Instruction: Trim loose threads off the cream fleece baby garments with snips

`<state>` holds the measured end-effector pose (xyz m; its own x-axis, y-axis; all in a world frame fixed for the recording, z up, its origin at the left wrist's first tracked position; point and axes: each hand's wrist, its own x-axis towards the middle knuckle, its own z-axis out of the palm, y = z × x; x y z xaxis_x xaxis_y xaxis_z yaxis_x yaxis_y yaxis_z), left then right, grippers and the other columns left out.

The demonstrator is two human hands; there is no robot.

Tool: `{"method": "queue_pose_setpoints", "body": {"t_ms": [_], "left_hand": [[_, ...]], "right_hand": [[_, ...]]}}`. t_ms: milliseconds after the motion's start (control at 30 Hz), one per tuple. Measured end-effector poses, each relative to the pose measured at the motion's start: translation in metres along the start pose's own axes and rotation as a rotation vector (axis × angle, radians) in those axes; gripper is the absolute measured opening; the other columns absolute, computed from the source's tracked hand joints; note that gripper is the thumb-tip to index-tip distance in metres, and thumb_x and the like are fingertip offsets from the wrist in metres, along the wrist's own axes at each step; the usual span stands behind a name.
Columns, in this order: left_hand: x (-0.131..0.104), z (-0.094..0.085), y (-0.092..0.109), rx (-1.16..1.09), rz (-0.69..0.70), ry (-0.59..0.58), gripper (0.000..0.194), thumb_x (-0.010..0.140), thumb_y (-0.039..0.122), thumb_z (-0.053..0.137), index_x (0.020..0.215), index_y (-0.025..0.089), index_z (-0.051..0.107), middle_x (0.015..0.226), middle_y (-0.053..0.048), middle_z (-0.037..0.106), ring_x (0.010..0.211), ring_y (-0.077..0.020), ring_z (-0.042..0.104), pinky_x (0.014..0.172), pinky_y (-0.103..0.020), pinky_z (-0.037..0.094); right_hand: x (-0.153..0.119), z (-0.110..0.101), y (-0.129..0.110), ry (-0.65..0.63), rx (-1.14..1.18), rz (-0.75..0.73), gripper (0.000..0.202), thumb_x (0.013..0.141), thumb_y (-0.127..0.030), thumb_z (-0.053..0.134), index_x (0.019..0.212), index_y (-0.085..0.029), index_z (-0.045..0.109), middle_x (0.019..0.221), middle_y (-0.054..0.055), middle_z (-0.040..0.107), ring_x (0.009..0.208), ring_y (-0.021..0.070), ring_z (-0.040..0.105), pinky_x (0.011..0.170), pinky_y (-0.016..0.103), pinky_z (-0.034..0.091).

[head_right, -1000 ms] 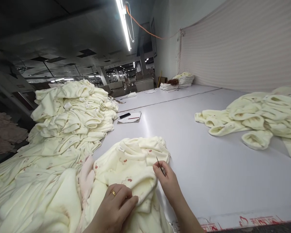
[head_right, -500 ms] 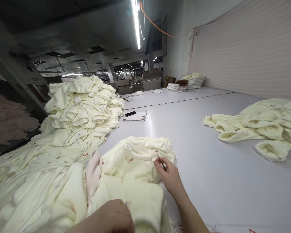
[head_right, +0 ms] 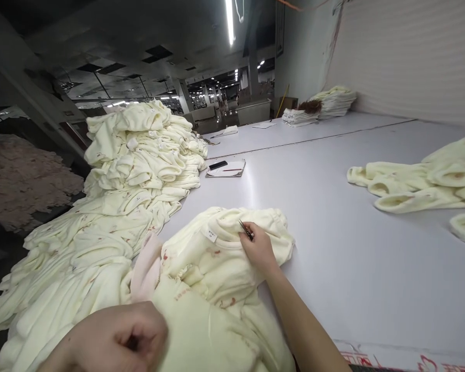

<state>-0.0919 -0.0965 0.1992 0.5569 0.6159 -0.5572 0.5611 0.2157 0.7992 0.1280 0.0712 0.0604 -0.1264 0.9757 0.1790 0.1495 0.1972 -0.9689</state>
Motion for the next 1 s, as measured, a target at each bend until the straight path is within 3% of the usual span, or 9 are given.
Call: {"method": "queue_pose_setpoints", "body": {"t_ms": [100,233,300,367,533,633,767,867,1000], "left_hand": [[0.013,0.003,0.008,0.116,-0.097,0.263,0.024,0.076,0.041,0.06,0.087,0.02,0.057,0.07,0.003,0.059,0.059,-0.0104,0.05,0.053,-0.02,0.04],[0.043,0.003,0.021,0.297,-0.008,0.739,0.044,0.084,0.045,0.052,0.124,0.028,0.042,0.101,-0.001,0.057,0.078,-0.0146,0.055,0.068,-0.026,0.045],[0.06,0.003,0.022,0.397,0.036,0.819,0.05,0.082,0.045,0.055,0.127,0.029,0.04,0.107,-0.002,0.054,0.087,-0.0179,0.055,0.073,-0.029,0.045],[0.074,0.004,0.018,0.499,0.042,0.796,0.04,0.08,0.038,0.057,0.118,0.028,0.047,0.105,-0.002,0.053,0.088,-0.0194,0.055,0.075,-0.031,0.044],[0.086,0.007,0.007,0.635,0.086,0.787,0.013,0.086,0.023,0.045,0.099,0.023,0.05,0.095,-0.002,0.052,0.08,-0.0185,0.054,0.07,-0.032,0.042],[0.087,0.008,0.005,0.627,0.139,0.784,0.003,0.086,0.024,0.048,0.088,0.022,0.049,0.089,-0.001,0.052,0.079,-0.0173,0.053,0.07,-0.031,0.042],[0.088,0.012,0.004,0.656,0.195,0.783,0.007,0.085,0.027,0.052,0.085,0.021,0.049,0.085,-0.001,0.052,0.077,-0.0164,0.052,0.068,-0.028,0.043],[0.089,0.019,0.001,0.78,0.173,0.744,0.011,0.081,0.029,0.056,0.077,0.02,0.05,0.084,-0.002,0.052,0.072,-0.0164,0.052,0.064,-0.028,0.043],[0.091,0.028,-0.004,0.947,0.168,0.663,0.01,0.078,0.026,0.057,0.074,0.02,0.051,0.084,-0.004,0.055,0.07,-0.0181,0.053,0.061,-0.03,0.044]], "right_hand": [[-0.019,-0.012,-0.006,-0.064,0.126,-0.026,0.023,0.078,-0.036,0.054,0.095,-0.021,0.06,0.09,0.004,0.062,0.082,0.0187,0.056,0.071,0.028,0.046],[-0.055,-0.023,-0.014,-0.252,0.361,0.018,0.014,0.077,-0.031,0.061,0.086,-0.021,0.06,0.081,0.001,0.058,0.072,0.0152,0.052,0.062,0.024,0.043],[-0.067,-0.025,-0.016,-0.375,0.372,0.037,0.013,0.078,-0.031,0.062,0.086,-0.021,0.062,0.08,0.001,0.058,0.072,0.0153,0.051,0.064,0.025,0.042],[-0.074,-0.028,-0.018,-0.414,0.333,0.065,0.016,0.079,-0.034,0.062,0.087,-0.02,0.063,0.083,0.002,0.058,0.075,0.0166,0.052,0.068,0.026,0.043],[-0.073,-0.039,-0.022,-0.111,0.298,0.23,0.029,0.079,-0.048,0.057,0.084,-0.021,0.061,0.07,-0.002,0.05,0.062,0.0129,0.044,0.056,0.023,0.038],[-0.074,-0.036,-0.032,-0.156,0.185,0.187,0.028,0.081,-0.049,0.055,0.086,-0.021,0.06,0.066,-0.003,0.048,0.06,0.0125,0.043,0.055,0.023,0.036],[-0.074,-0.018,-0.046,-0.203,-0.013,0.114,0.016,0.079,-0.038,0.059,0.081,-0.022,0.056,0.06,-0.005,0.048,0.057,0.0126,0.041,0.054,0.024,0.033],[-0.068,-0.007,-0.045,-0.078,0.168,0.104,0.015,0.077,-0.036,0.059,0.082,-0.023,0.053,0.066,-0.004,0.049,0.061,0.0133,0.043,0.055,0.024,0.035],[-0.058,-0.006,-0.038,0.052,0.63,0.292,0.029,0.073,-0.041,0.066,0.089,-0.024,0.05,0.059,-0.008,0.037,0.048,0.008,0.033,0.045,0.019,0.027]]}}
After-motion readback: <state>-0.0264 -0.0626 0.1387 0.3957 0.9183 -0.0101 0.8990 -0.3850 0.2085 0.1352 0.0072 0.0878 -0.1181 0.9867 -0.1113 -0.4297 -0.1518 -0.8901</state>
